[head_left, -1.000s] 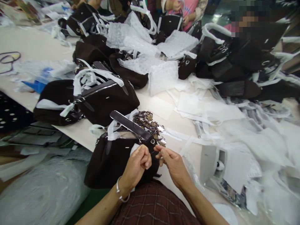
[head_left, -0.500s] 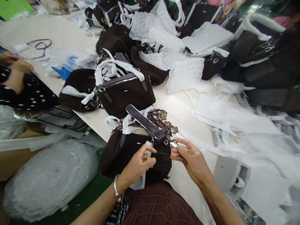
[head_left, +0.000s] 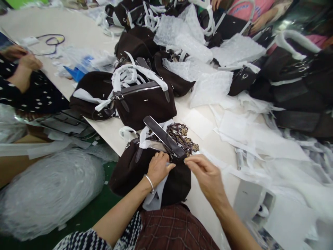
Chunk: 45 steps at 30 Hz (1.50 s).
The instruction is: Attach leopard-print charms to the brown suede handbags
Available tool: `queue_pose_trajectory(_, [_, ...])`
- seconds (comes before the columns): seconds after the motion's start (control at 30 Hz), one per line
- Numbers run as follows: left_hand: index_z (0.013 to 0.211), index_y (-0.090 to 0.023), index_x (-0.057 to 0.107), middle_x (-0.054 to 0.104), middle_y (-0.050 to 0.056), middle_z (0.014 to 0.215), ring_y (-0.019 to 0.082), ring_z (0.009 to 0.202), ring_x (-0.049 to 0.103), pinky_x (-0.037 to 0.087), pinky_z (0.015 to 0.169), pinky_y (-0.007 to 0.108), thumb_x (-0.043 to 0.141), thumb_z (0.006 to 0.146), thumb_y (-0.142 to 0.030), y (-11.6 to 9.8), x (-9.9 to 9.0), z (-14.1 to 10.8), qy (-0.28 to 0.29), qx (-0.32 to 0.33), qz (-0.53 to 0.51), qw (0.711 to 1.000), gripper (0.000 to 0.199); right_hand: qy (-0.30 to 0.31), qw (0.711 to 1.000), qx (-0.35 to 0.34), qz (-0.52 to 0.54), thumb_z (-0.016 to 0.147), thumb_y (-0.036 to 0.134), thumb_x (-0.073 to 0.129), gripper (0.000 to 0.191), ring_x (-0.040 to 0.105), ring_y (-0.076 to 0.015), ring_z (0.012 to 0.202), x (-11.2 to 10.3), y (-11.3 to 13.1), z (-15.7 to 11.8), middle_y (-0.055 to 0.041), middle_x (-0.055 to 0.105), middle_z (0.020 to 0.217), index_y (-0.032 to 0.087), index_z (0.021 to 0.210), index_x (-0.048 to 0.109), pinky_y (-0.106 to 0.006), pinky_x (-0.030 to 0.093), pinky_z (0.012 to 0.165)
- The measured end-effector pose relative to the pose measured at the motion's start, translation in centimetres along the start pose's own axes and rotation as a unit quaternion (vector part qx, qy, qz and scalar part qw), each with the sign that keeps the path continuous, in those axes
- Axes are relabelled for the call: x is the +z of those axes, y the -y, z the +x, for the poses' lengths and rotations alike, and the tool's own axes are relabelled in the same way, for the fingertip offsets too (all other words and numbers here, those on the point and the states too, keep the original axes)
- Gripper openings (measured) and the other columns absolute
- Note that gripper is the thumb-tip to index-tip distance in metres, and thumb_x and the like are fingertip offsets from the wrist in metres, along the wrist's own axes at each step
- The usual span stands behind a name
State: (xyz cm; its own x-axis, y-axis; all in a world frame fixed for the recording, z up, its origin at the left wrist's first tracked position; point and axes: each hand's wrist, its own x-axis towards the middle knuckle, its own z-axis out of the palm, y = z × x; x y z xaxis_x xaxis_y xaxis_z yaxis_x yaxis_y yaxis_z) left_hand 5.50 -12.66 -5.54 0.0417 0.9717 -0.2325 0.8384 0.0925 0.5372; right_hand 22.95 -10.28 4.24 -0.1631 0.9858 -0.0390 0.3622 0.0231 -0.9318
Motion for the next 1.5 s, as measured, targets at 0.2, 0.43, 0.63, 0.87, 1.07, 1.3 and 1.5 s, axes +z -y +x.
queue_pose_trajectory(0.2, [0.075,-0.022,0.05,0.055,-0.001,0.072,0.017,0.069,0.05,0.031,0.063,0.028,0.056,0.086,-0.043,1.3,0.0,-1.3,0.052,-0.039,-0.11,0.992,0.024,0.099,0.99,0.063,-0.076,0.083,0.026,0.057,0.016,0.062,-0.0183,0.079,5.5,-6.6,0.4,-0.0024,0.069,0.081,0.022,0.075,0.071,-0.032,0.046,0.077])
queue_pose_trajectory(0.43, [0.063,-0.02,0.041,0.043,-0.005,0.06,0.012,0.06,0.041,0.029,0.06,0.025,0.052,0.082,-0.031,1.5,1.4,-1.4,0.044,-0.135,-0.257,0.956,0.025,0.077,0.995,0.042,-0.05,0.087,0.029,0.056,0.016,0.063,-0.0179,0.078,5.6,-7.3,0.0,-0.0039,0.069,0.087,0.022,0.082,0.07,-0.03,0.048,0.074])
queue_pose_trajectory(0.63, [0.077,-0.02,0.044,0.05,-0.005,0.071,0.012,0.068,0.045,0.032,0.063,0.023,0.058,0.075,-0.025,0.8,1.0,-1.9,0.011,-0.137,-0.295,0.946,0.014,0.245,0.969,0.005,-0.023,0.092,0.027,0.05,0.017,0.06,-0.0108,0.064,5.6,-5.8,1.3,-0.0022,0.069,0.102,0.023,0.087,0.066,-0.024,0.047,0.064])
queue_pose_trajectory(0.87, [0.082,-0.023,0.043,0.05,-0.005,0.072,0.012,0.066,0.049,0.033,0.064,0.023,0.056,0.073,-0.019,0.4,-1.0,-2.4,-0.005,-0.115,-0.241,0.964,0.016,0.328,0.93,-0.093,-0.141,0.096,0.024,0.043,0.017,0.059,-0.0127,0.072,5.4,-5.9,3.4,0.0008,0.064,0.078,0.022,0.091,0.059,-0.023,0.042,0.07])
queue_pose_trajectory(1.07, [0.089,-0.024,0.051,0.056,-0.002,0.073,0.017,0.068,0.055,0.032,0.064,0.027,0.059,0.074,-0.025,0.9,-0.3,-3.0,0.029,-0.149,-0.146,0.978,0.016,0.333,0.923,-0.097,-0.167,0.096,0.022,0.044,0.016,0.06,-0.0129,0.073,5.5,-6.1,3.4,0.0003,0.065,0.079,0.022,0.088,0.058,-0.023,0.041,0.07])
queue_pose_trajectory(1.3, [0.084,-0.02,0.06,0.059,-0.002,0.079,0.013,0.072,0.051,0.037,0.069,0.024,0.061,0.077,-0.029,2.3,-0.2,-3.5,0.072,-0.12,-0.34,0.93,0.012,0.262,0.957,-0.05,-0.112,0.093,0.019,0.048,0.015,0.061,-0.0125,0.073,5.7,-6.3,2.3,0.001,0.067,0.08,0.022,0.087,0.062,-0.023,0.043,0.071])
queue_pose_trajectory(1.5, [0.089,-0.017,0.06,0.054,-0.004,0.077,0.011,0.069,0.046,0.037,0.064,0.022,0.064,0.077,-0.031,2.8,0.2,-4.1,0.082,-0.139,-0.43,0.888,0.019,0.164,0.98,-0.036,-0.109,0.088,0.019,0.058,0.015,0.063,-0.0144,0.079,4.8,-5.0,0.0,-0.0017,0.07,0.082,0.022,0.085,0.072,-0.025,0.045,0.075])
